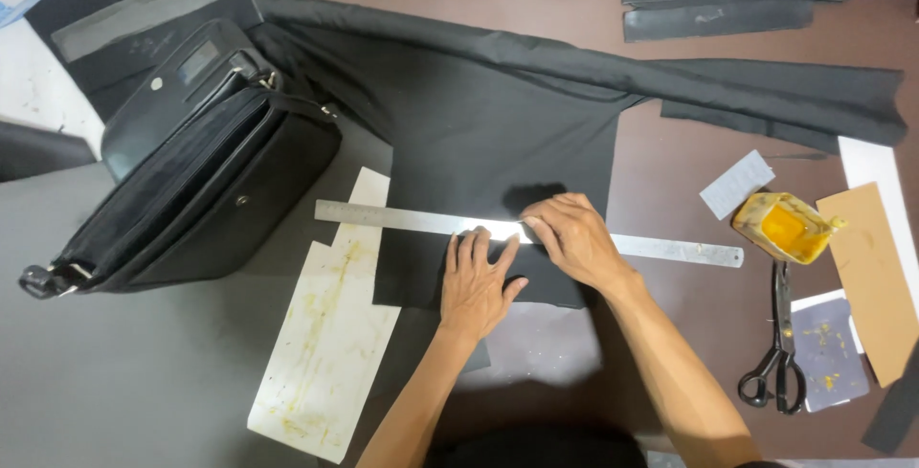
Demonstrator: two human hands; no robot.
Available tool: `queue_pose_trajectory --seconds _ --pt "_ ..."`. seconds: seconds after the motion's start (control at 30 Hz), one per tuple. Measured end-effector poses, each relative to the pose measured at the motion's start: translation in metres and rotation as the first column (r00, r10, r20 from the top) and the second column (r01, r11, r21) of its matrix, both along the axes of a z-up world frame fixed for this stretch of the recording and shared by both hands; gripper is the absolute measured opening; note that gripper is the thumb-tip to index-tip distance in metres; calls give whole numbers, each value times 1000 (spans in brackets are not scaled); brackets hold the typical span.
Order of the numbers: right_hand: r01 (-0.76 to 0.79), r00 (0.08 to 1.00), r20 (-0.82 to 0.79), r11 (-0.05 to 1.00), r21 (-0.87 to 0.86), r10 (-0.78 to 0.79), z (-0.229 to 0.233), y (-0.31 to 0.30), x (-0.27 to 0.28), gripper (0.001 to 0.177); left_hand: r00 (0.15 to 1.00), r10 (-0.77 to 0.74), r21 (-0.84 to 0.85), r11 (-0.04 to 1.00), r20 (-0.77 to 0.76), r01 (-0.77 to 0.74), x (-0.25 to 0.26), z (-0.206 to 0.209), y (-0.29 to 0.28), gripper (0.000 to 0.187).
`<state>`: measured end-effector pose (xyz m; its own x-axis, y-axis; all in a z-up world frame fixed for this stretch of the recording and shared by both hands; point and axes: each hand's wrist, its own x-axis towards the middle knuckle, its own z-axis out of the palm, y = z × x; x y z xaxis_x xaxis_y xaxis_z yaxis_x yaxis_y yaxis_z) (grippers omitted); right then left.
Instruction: Marking lines on leather pieces using a metal ruler and a marking tool
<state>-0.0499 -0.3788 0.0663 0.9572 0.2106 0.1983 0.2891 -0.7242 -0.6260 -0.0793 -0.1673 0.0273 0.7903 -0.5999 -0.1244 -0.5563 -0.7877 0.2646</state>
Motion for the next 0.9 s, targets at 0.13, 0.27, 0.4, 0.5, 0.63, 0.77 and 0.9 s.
queue_pose_trajectory --seconds 0.13,0.27,0.4,0.5,0.63,0.77,0.9 --pt "96 995 7 993 -65 -96 -6 -29 -20 14 1000 21 -2 1000 -9 -21 -1 -1 0 63" --pt "123 992 -10 992 -38 -123 5 -37 -28 15 999 28 14 1000 17 -29 2 1 -5 63" --pt "194 981 0 973 -127 -195 7 -67 -48 14 999 29 12 999 28 -29 1 -1 -5 62" --pt "236 970 -13 959 -155 -241 9 -71 -56 11 999 27 29 999 35 -28 -2 -2 -7 62" --pt "232 973 -6 970 -69 -233 14 -66 -54 13 998 41 49 998 54 -43 1 -2 -8 64" --pt "269 962 -13 954 -130 -273 9 -79 -61 13 998 45 52 998 44 -48 0 -2 -8 65" --pt "181 983 39 983 -18 -180 7 -43 -38 16 998 44 70 996 49 -47 0 2 -10 64"
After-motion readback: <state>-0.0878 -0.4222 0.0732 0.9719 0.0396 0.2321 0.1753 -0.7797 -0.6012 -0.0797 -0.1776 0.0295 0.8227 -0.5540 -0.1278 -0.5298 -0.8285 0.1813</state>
